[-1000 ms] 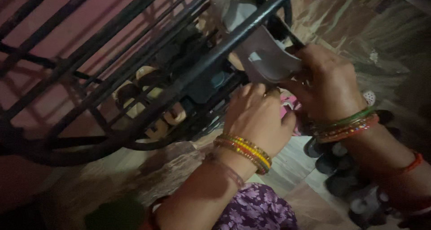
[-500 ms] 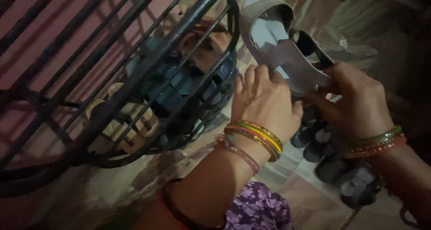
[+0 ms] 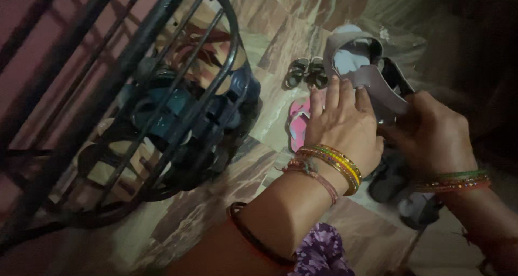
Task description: The person removes various pairs of shoes and sandals from a multi-tiered metal shoe rack and places them on the tiled floor. They handle multiple pairs including pink sandals, white clogs, and dark flip-flops, moving them one by one from the rack to the ground.
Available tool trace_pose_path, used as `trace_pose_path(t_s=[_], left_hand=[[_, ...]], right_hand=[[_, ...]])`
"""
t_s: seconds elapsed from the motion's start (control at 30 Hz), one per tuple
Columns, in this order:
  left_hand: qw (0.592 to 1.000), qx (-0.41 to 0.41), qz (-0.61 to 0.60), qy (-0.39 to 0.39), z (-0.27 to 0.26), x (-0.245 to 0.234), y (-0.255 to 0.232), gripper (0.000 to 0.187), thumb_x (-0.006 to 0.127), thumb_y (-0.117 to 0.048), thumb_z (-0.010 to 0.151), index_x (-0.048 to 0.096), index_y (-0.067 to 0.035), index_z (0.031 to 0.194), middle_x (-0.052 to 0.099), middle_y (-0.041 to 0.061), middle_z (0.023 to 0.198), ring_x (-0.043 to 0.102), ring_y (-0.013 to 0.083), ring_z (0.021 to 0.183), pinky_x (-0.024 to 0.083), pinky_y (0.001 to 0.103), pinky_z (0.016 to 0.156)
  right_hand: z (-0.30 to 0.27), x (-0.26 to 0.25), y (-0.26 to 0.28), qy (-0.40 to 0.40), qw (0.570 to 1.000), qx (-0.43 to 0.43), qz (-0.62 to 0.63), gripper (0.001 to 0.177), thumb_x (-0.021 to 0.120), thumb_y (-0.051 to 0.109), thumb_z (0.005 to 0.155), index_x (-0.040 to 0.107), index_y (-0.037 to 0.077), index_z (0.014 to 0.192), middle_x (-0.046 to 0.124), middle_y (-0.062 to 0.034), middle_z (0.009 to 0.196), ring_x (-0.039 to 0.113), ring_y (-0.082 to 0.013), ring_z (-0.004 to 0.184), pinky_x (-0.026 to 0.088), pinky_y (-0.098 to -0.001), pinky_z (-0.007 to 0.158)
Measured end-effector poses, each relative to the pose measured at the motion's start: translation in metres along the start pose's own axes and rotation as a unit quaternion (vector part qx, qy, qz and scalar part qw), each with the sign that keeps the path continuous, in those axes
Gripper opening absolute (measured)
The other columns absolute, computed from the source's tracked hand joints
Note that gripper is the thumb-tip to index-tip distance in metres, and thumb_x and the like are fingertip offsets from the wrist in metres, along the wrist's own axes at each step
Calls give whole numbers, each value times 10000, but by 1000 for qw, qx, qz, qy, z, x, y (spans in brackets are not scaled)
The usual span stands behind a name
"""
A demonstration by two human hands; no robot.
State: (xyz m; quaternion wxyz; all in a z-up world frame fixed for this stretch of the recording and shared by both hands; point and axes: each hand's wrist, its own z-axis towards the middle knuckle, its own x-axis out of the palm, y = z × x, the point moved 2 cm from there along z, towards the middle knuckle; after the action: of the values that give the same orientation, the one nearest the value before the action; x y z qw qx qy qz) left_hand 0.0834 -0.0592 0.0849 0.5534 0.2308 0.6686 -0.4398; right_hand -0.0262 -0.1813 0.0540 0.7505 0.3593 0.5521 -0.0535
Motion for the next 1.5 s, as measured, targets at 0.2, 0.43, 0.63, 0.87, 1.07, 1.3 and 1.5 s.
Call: trace_pose_path(t_s=[0.2,0.43,0.63,0.87,1.07,1.3,1.5], left_hand=[[998,7,-6,61,3,23,-16,856,728,-424,773,448,40,1436,381,273,1531,245,399,1498,149,579,1224],[993,16,-34,108,-1,50,-29,897,752,-414,778,406,60,1456,365,282,1531,230,409,1494,154,599,1196],[987,28,-25,154,-8,66,-36,885,747,-423,798,399,52,1458,359,277,1533,219,409,1501,148,605,1200],[982,34,-10,187,-13,88,-48,883,744,-425,807,397,43,1470,368,250,1542,217,394,1511,152,602,1205],[977,41,1,208,-14,102,-57,879,747,-424,804,405,41,1467,368,253,1545,209,398,1512,140,602,1205],[976,43,-2,213,-11,114,-69,865,750,-432,791,420,10,1457,369,249,1544,217,389,1506,130,592,1210],[973,50,4,225,-11,120,-77,861,739,-425,805,409,18,1465,356,244,1556,209,383,1513,126,590,1217]], right_hand=[[-14,8,-27,27,995,95,-5,378,873,199,794,643,-14,1005,722,-214,881,748,-341,815,571,-441,690],[-41,26,-62,44,990,134,18,441,864,203,747,665,23,1097,745,-199,919,743,-372,859,572,-462,726],[-66,46,-88,83,970,227,19,482,863,248,750,667,64,1150,755,-180,944,756,-347,897,589,-464,772],[-96,60,-111,129,948,292,-10,466,840,295,777,675,97,1165,770,-175,952,747,-369,931,578,-476,827],[-116,61,-127,154,933,326,3,498,832,353,803,684,95,1202,779,-225,948,747,-385,941,570,-482,859],[-127,66,-155,195,920,336,-57,588,819,505,834,719,68,1215,754,-241,1026,719,-394,1005,562,-491,887],[-126,68,-194,227,872,433,21,686,811,496,771,697,79,1303,773,-201,1105,751,-346,997,568,-471,873]])
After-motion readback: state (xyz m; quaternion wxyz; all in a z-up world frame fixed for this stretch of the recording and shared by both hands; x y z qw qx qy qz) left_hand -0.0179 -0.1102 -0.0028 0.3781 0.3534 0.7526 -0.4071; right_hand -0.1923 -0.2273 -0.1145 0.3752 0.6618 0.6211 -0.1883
